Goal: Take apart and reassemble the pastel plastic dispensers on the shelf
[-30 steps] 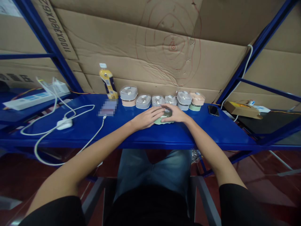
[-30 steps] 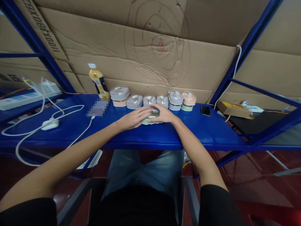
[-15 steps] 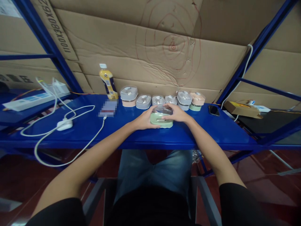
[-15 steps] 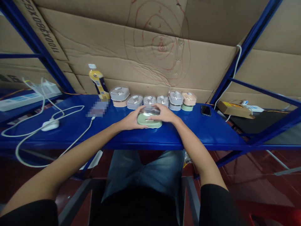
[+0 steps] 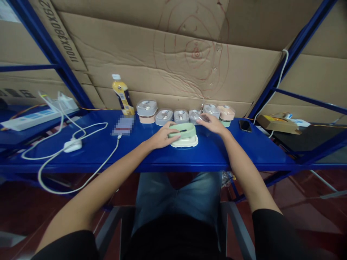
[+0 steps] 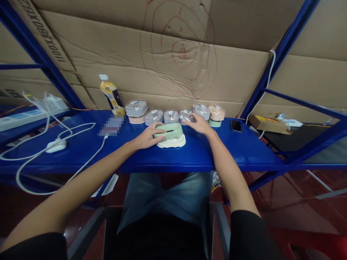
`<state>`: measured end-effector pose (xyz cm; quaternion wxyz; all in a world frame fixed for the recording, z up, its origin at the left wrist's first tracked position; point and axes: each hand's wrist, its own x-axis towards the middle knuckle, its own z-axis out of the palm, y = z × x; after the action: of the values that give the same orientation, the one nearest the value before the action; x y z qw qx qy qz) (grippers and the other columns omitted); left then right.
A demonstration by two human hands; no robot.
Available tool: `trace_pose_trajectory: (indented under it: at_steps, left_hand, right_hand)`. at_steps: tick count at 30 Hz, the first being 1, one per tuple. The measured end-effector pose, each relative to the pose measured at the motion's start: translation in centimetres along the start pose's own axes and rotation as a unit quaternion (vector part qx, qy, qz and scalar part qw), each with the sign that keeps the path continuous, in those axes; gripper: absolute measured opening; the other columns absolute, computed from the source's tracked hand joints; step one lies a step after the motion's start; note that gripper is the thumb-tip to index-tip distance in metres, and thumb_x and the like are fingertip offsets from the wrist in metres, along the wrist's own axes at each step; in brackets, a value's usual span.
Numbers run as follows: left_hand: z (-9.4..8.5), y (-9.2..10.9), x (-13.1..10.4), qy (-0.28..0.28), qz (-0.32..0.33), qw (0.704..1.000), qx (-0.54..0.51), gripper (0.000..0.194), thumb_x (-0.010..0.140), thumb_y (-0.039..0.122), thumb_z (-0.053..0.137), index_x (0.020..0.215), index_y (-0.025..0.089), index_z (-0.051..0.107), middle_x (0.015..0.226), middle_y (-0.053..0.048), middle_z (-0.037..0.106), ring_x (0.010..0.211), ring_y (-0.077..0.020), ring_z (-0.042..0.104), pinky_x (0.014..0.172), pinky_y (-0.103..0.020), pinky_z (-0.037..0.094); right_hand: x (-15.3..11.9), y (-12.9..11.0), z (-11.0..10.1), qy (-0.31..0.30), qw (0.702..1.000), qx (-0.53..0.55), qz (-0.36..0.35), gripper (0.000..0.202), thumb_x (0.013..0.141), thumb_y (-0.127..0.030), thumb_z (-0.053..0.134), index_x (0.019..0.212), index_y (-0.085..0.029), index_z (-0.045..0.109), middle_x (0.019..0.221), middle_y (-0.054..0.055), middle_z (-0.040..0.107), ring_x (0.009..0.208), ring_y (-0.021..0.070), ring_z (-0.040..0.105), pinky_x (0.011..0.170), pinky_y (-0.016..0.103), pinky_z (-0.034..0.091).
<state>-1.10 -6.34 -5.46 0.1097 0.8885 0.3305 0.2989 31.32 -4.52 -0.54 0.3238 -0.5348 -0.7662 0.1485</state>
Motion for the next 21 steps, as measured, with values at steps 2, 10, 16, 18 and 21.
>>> trace_pose_trajectory:
  at_steps: [2, 10, 16, 18, 21]
  left_hand:
    - [-0.6, -0.9, 0.0, 0.022, -0.031, 0.999, 0.011, 0.054, 0.105, 0.063, 0.058, 0.117, 0.018, 0.085, 0.145, -0.018, 0.061, 0.139, -0.0383, 0.063, 0.129, -0.061, 0.048]
    - [-0.9, -1.6, -0.1, 0.049, -0.053, 0.997, 0.002, 0.054, 0.096, 0.064, 0.07, 0.127, 0.02, 0.072, 0.141, -0.018, 0.067, 0.137, -0.0382, 0.066, 0.124, -0.061, 0.051]
    - [0.9, 0.4, 0.2, 0.039, -0.04, 0.996, -0.071, 0.107, 0.078, 0.069, 0.09, 0.161, 0.018, 0.044, 0.16, -0.024, 0.061, 0.148, -0.0448, 0.061, 0.125, -0.062, 0.05]
    - [1.3, 0.6, 0.2, 0.035, -0.045, 0.995, -0.086, 0.119, 0.074, 0.068, 0.093, 0.166, 0.017, 0.038, 0.158, -0.025, 0.062, 0.147, -0.0459, 0.062, 0.124, -0.062, 0.051]
    - [1.5, 0.4, 0.2, 0.028, -0.047, 0.993, -0.102, 0.126, 0.072, 0.067, 0.095, 0.169, 0.017, 0.033, 0.155, -0.025, 0.065, 0.145, -0.0464, 0.065, 0.123, -0.064, 0.051]
  right_hand:
    - [0.1, 0.4, -0.4, -0.007, 1.0, -0.002, 0.013, 0.051, 0.102, -0.057, 0.072, 0.138, -0.021, 0.072, 0.14, 0.015, 0.077, 0.126, 0.0338, 0.073, 0.111, 0.05, 0.059]
    - [0.1, 0.8, -0.4, -0.041, 0.999, -0.001, -0.009, 0.06, 0.09, -0.059, 0.086, 0.136, -0.022, 0.075, 0.134, 0.015, 0.08, 0.121, 0.0355, 0.075, 0.111, 0.055, 0.06]
    - [-0.7, -2.3, 2.6, -0.067, 0.975, 0.054, -0.207, 0.078, 0.074, -0.056, 0.098, 0.142, -0.025, 0.075, 0.146, 0.012, 0.076, 0.136, 0.0342, 0.071, 0.122, 0.052, 0.052]
    - [-0.8, -3.3, 3.7, -0.08, 0.971, 0.025, -0.225, 0.08, 0.073, -0.056, 0.1, 0.143, -0.027, 0.076, 0.144, 0.012, 0.077, 0.135, 0.0348, 0.071, 0.121, 0.053, 0.052]
    - [-0.9, -4.1, 4.7, -0.093, 0.969, 0.0, -0.23, 0.078, 0.073, -0.056, 0.1, 0.143, -0.029, 0.076, 0.143, 0.011, 0.076, 0.135, 0.0342, 0.071, 0.121, 0.053, 0.052]
